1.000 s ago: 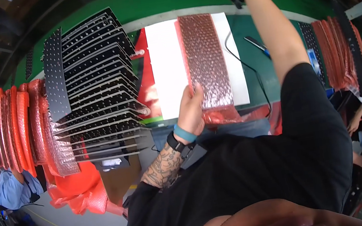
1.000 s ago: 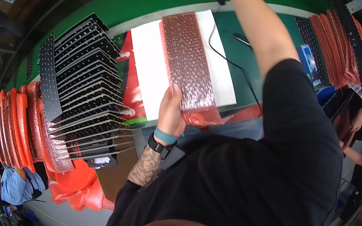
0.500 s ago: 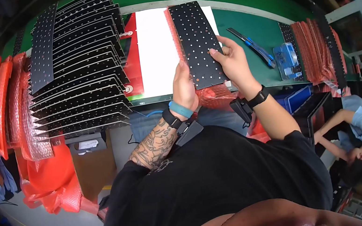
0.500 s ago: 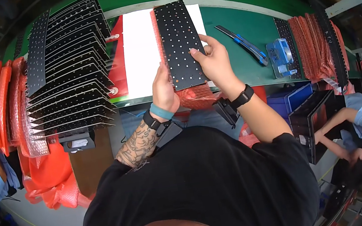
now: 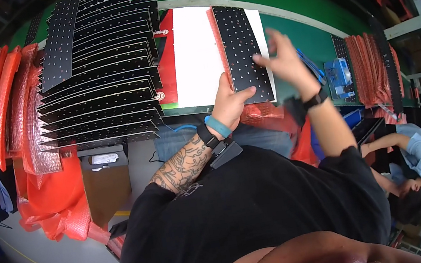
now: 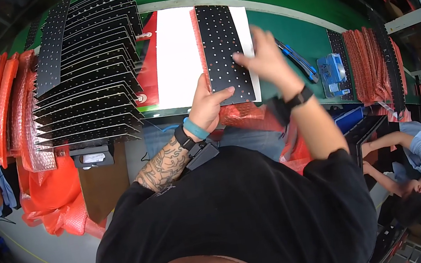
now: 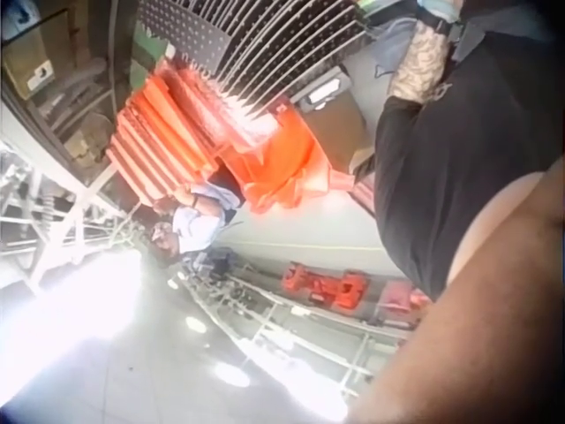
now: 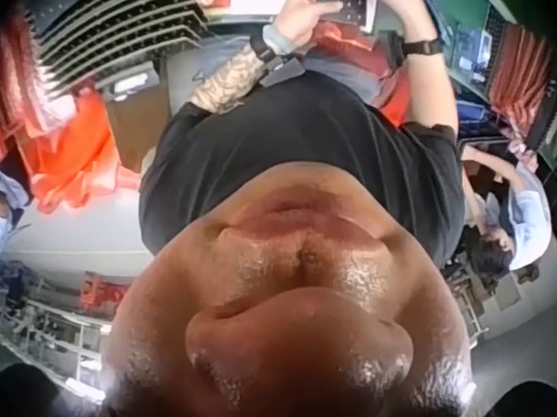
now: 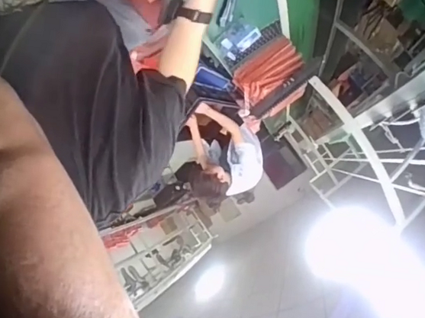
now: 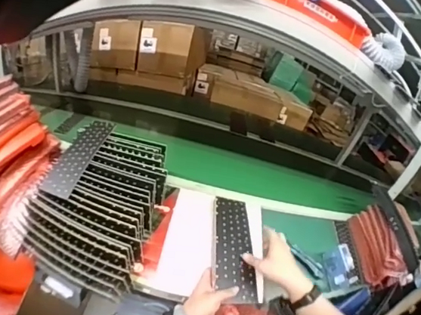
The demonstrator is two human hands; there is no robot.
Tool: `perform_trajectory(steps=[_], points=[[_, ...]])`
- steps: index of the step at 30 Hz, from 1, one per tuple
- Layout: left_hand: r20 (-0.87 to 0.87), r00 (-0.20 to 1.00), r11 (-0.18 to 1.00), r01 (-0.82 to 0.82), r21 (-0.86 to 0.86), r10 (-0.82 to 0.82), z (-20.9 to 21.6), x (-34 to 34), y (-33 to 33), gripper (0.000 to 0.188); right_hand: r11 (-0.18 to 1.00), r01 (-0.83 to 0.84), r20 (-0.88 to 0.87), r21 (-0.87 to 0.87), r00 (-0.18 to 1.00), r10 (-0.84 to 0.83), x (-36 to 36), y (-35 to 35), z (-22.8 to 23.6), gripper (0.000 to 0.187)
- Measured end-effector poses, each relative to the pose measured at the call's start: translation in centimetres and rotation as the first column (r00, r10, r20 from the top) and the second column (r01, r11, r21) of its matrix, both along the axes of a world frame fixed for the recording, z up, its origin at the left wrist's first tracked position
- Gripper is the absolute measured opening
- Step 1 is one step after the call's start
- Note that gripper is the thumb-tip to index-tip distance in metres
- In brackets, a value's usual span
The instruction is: The person wraps circuit boards in bubble wrap by hand, secures the wrap with tape, and places the wrapped boards into a stack. The person then picks up a plastic frame and moves it over the stack.
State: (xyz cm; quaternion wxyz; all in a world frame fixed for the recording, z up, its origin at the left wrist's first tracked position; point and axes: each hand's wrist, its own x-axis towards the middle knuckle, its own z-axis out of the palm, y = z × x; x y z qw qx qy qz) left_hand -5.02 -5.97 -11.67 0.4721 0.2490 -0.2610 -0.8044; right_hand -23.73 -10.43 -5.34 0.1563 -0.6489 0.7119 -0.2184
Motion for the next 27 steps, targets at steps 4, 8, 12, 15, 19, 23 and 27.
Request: perform_trajectory(steps=[4,8,12,15,19,23,27], points=[[0.049,0.997,0.994,0.059,-0.092,-0.054,0.7,0.2,1.1,0.063,0.872,-0.461,-0.237,-0.166,0.877,0.419,-4.9,-11.7,4.4,0.079],[0.259,0.966,0.910,0.082,-0.406,0.029,1.7,1.9,2.0,0.060,0.762,-0.622,0.152,0.182,0.783,0.603,0.4,-13.5,15.8,0.044],[0.410,0.905,0.790,0.168,-0.590,0.114,3.8,3.1,1.4,0.052,0.624,-0.746,0.223,0.234,0.666,0.712,2.0,-7.9,23.6,0.042],[0.431,0.858,0.788,0.052,-0.614,0.279,3.3,2.6,-0.8,0.041,0.776,-0.609,0.004,0.168,0.787,0.617,2.9,-0.7,26.8,0.042],[-0.084,0.994,0.991,-0.075,-0.108,0.066,3.9,1.3,-6.3,0.034,0.761,-0.616,-0.272,-0.202,0.782,0.561,1.9,6.1,24.7,0.043],[-0.262,0.952,0.987,0.155,-0.041,-0.161,5.0,-2.2,-8.7,0.030,0.522,-0.708,-0.652,-0.476,0.682,0.330,4.1,6.7,19.4,0.031],[-0.313,0.903,0.949,0.316,0.022,-0.293,5.7,-3.3,-7.0,0.034,0.532,-0.667,-0.653,-0.521,0.713,0.255,3.9,4.4,14.0,0.037]])
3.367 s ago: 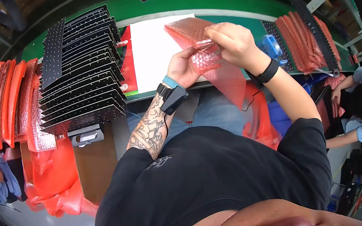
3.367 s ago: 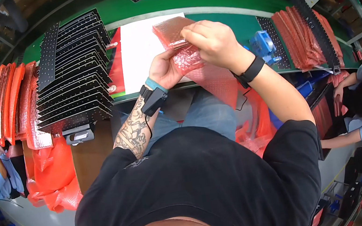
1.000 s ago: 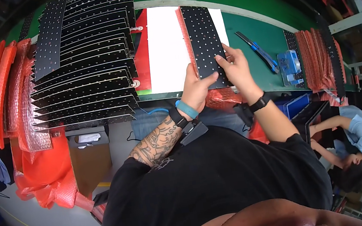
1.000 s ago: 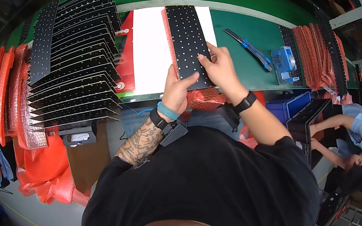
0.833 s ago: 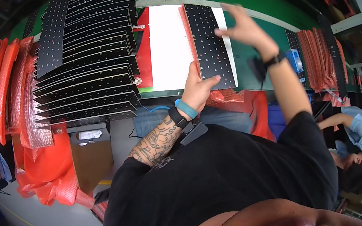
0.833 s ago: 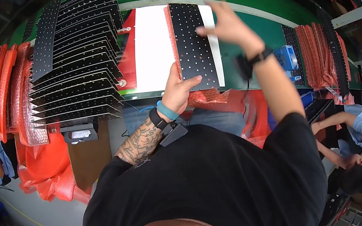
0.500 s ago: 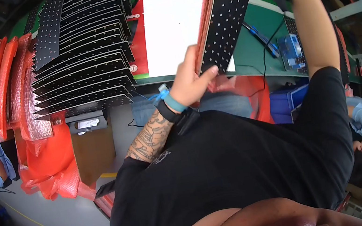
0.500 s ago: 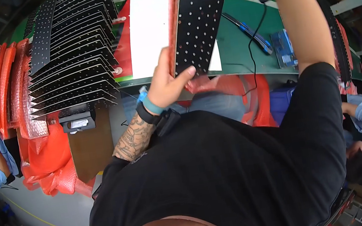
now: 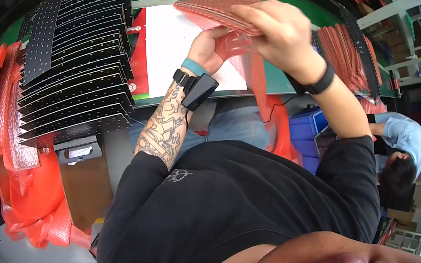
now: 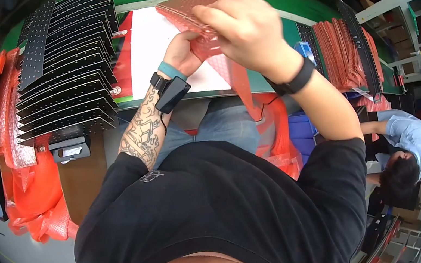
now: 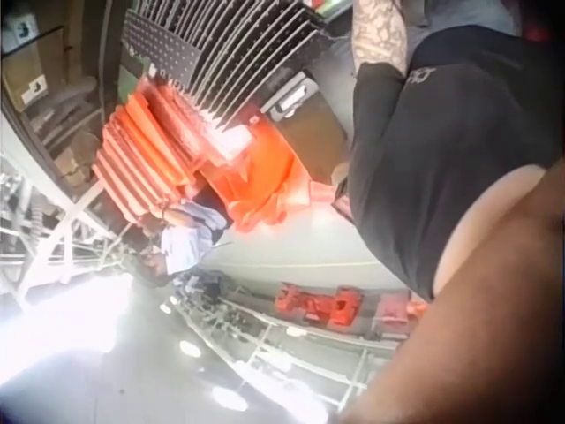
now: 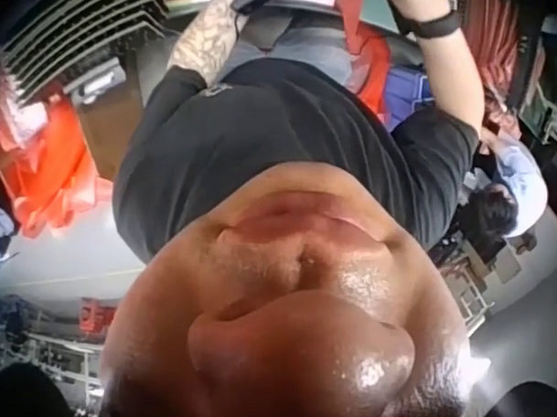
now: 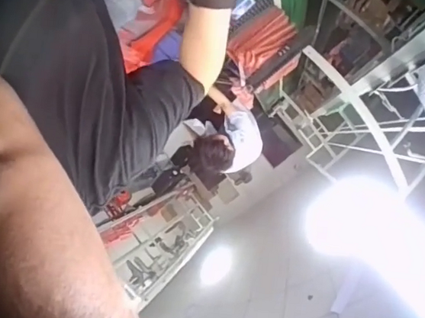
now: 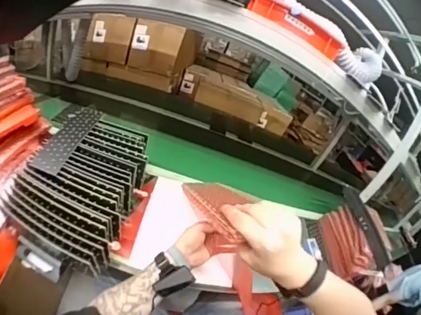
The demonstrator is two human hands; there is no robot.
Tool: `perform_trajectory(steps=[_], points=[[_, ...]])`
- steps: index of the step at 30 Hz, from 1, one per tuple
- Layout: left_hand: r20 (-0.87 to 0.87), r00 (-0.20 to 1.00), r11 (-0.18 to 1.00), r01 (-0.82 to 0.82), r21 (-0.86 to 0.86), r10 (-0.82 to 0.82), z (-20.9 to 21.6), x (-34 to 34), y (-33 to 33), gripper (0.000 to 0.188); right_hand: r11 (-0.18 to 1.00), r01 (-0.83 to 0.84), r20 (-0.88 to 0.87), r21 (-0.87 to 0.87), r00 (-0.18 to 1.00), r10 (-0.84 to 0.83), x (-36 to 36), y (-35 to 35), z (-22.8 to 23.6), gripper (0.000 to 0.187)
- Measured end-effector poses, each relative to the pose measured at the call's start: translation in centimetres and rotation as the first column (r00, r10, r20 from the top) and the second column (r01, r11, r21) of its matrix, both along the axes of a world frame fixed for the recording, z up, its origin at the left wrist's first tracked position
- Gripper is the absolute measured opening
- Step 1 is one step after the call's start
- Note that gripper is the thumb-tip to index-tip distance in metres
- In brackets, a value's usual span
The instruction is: The person wraps circuit boards in bubble wrap by hand, secures the wrap with tape, and places the wrapped boards into a stack. The person then picks up a plastic frame and moves it over the stack.
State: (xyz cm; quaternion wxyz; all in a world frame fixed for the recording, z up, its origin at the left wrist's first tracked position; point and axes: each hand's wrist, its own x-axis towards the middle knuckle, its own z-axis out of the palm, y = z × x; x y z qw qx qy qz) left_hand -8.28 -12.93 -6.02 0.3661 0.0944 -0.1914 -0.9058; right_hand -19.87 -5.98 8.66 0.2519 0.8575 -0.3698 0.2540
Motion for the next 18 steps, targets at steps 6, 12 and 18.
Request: perform_trajectory(steps=[6,12,18], points=[[-0.189,0.978,0.968,0.128,0.217,-0.087,-3.6,1.9,2.9,0.040,0.981,0.173,-0.144,0.086,0.977,-0.159,-1.3,-0.7,-7.1,0.042],[-0.227,0.969,0.979,0.136,0.154,-0.099,-4.7,5.2,4.9,0.045,0.937,0.206,0.003,0.284,0.977,-0.215,1.5,2.7,-12.3,0.052],[0.189,0.980,0.987,0.036,0.158,-0.066,-4.7,4.6,5.7,0.051,0.905,0.004,0.458,0.425,0.862,-0.219,-1.3,4.9,-13.4,0.060]])
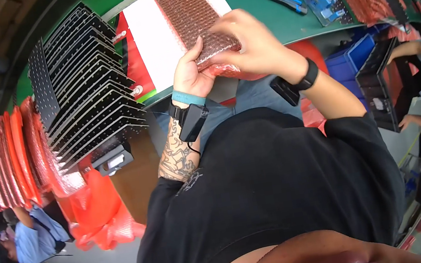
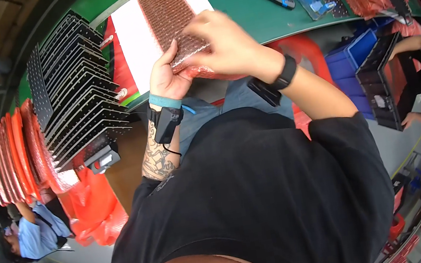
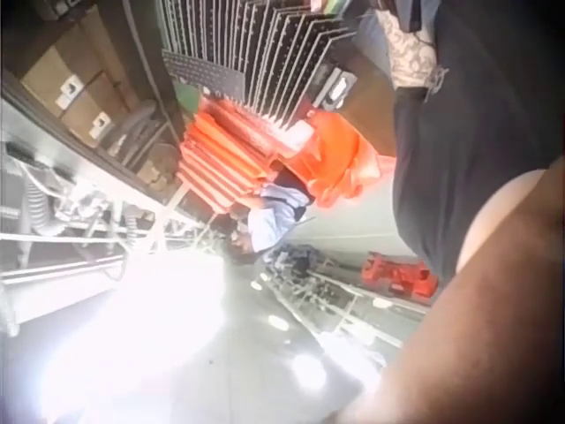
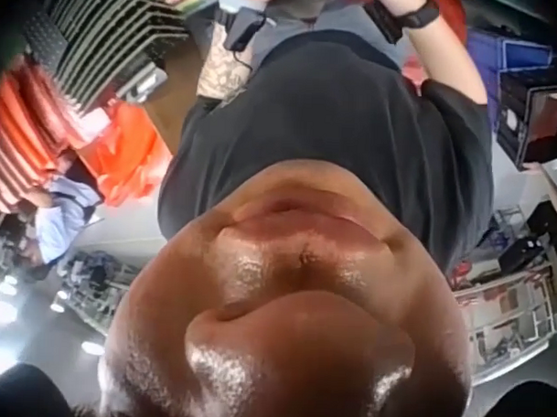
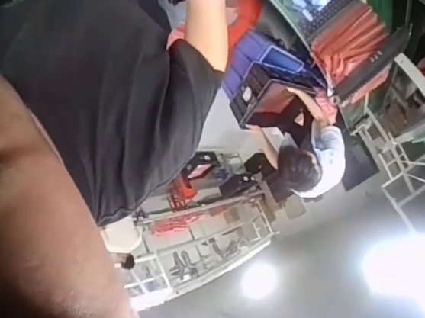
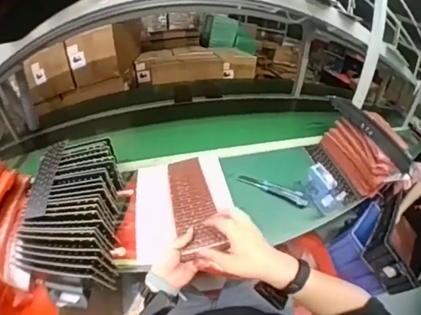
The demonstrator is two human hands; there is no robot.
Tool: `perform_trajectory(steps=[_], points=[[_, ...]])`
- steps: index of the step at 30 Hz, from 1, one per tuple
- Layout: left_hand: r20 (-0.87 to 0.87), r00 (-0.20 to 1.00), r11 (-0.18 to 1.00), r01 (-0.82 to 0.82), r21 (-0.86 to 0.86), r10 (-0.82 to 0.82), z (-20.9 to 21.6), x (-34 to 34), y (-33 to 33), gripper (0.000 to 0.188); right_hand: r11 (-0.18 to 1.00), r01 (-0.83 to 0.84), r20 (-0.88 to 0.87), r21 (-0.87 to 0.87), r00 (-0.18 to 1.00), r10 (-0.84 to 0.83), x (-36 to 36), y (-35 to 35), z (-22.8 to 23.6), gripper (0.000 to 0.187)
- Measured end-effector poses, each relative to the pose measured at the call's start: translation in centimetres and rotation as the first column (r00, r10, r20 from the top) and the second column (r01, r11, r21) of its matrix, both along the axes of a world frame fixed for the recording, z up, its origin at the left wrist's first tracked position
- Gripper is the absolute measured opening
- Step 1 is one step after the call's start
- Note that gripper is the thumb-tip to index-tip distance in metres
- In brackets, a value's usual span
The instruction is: The person wraps circuit boards in bubble wrap by hand, secures the wrap with tape, and places the wrapped boards into a stack. The person then picks up a plastic frame and moves it over the stack.
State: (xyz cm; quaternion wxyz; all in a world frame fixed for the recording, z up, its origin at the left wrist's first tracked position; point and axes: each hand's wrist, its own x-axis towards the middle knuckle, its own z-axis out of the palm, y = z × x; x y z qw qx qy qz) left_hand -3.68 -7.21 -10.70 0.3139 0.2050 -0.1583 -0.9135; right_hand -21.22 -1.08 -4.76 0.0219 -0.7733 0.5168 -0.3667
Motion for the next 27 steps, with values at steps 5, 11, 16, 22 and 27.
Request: perform_trajectory(steps=[5,11,16,22,27], points=[[-0.110,0.994,0.991,0.016,0.135,-0.001,0.6,-0.3,0.6,0.054,0.726,-0.267,0.766,0.633,0.349,-0.539,-0.9,3.4,-3.2,0.049],[-0.423,0.896,0.949,0.007,0.316,0.134,-2.7,0.0,1.4,0.051,0.915,-0.101,0.712,0.392,0.663,-0.232,2.5,3.6,-0.4,0.026],[-0.427,0.894,0.967,-0.024,0.254,0.134,-2.7,-0.2,2.1,0.052,0.933,-0.123,0.672,0.339,0.726,-0.148,1.7,2.4,-0.8,0.019],[-0.426,0.901,0.981,0.000,0.193,0.084,-3.6,0.2,1.6,0.054,0.970,-0.117,0.644,0.211,0.764,-0.047,1.6,1.3,-1.7,0.022],[-0.113,0.969,0.967,-0.201,0.157,0.219,-1.9,0.2,2.0,0.046,0.982,-0.114,0.728,0.152,0.685,-0.034,2.0,1.4,-2.7,0.027]])
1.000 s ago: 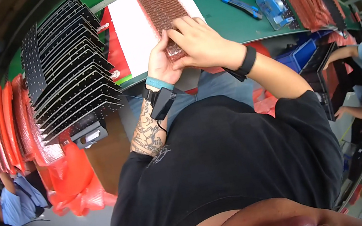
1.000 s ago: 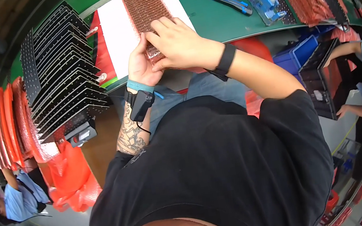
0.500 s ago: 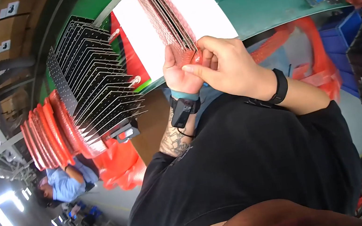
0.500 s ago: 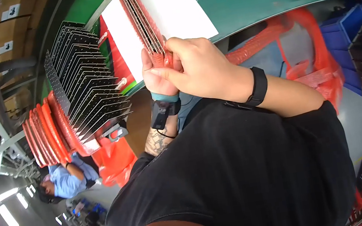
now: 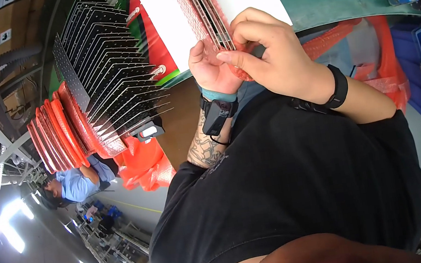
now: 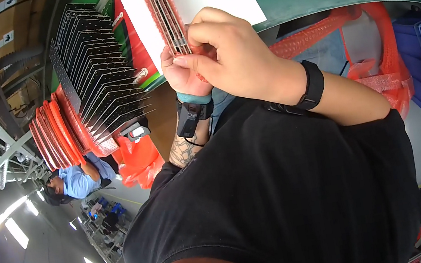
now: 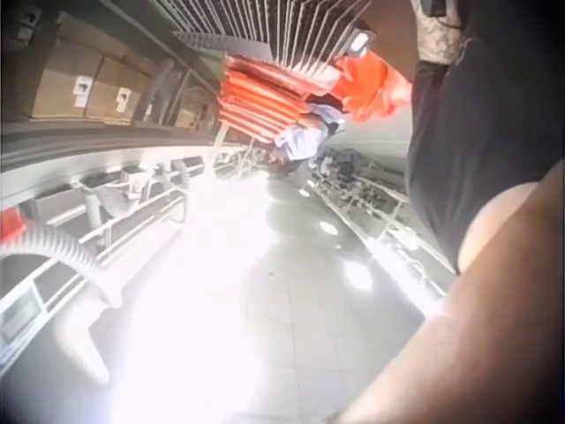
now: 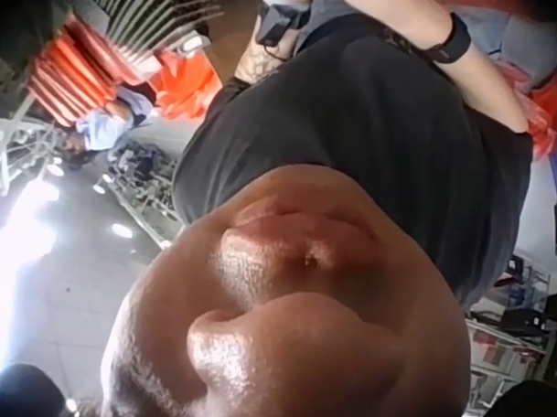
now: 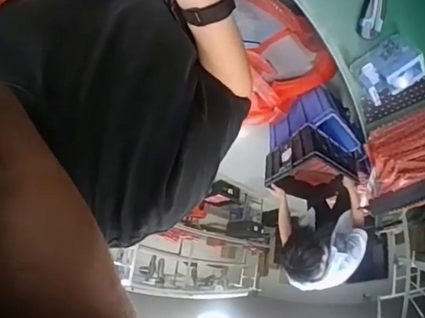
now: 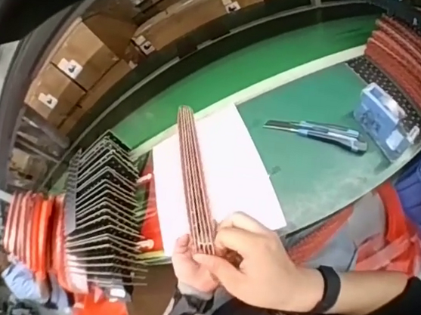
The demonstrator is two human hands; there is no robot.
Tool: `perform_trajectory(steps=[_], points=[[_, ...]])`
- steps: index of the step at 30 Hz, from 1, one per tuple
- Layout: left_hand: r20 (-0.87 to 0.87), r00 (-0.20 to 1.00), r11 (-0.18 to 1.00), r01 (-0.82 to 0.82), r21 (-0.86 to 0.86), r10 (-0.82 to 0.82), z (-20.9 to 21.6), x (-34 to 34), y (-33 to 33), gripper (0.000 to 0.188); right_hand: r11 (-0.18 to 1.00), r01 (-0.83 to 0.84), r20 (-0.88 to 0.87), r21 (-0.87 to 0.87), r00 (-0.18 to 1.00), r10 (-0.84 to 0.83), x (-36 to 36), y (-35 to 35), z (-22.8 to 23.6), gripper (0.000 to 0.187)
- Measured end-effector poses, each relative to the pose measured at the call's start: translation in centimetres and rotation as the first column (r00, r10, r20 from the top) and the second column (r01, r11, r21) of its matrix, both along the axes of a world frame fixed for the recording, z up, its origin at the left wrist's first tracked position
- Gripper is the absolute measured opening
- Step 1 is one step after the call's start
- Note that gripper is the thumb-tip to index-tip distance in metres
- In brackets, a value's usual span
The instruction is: The person wraps circuit boards in bubble wrap by hand, secures the wrap with tape, and places the wrapped boards into a stack. The person then picks up a plastic frame and moves it over the stack.
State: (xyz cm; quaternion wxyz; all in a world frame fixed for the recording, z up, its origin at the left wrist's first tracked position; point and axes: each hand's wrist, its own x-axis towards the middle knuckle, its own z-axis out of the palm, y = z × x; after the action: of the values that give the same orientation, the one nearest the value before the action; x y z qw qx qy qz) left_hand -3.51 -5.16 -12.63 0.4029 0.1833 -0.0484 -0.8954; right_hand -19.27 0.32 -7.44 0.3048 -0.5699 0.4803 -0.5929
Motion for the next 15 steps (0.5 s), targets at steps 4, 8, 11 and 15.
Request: perform_trajectory(steps=[4,8,11,15], points=[[-0.075,0.997,0.999,0.027,0.033,-0.024,0.2,0.0,0.0,0.046,0.995,-0.034,0.101,0.089,0.995,0.025,-0.3,0.4,-0.1,0.030],[-0.079,0.995,0.998,0.060,0.010,-0.059,1.7,-0.6,-0.4,0.047,0.972,-0.035,0.233,0.232,0.972,-0.021,-0.3,1.0,-1.5,0.031],[0.305,0.952,0.999,-0.004,-0.047,0.018,4.5,-1.5,-0.3,0.044,0.937,0.000,0.265,0.350,0.959,-0.099,-0.9,0.9,-3.4,0.030],[0.493,0.851,0.957,0.268,-0.116,-0.178,4.8,-0.3,-2.6,0.040,0.909,0.065,0.223,0.411,0.960,-0.169,-1.1,0.4,-5.5,0.027]])
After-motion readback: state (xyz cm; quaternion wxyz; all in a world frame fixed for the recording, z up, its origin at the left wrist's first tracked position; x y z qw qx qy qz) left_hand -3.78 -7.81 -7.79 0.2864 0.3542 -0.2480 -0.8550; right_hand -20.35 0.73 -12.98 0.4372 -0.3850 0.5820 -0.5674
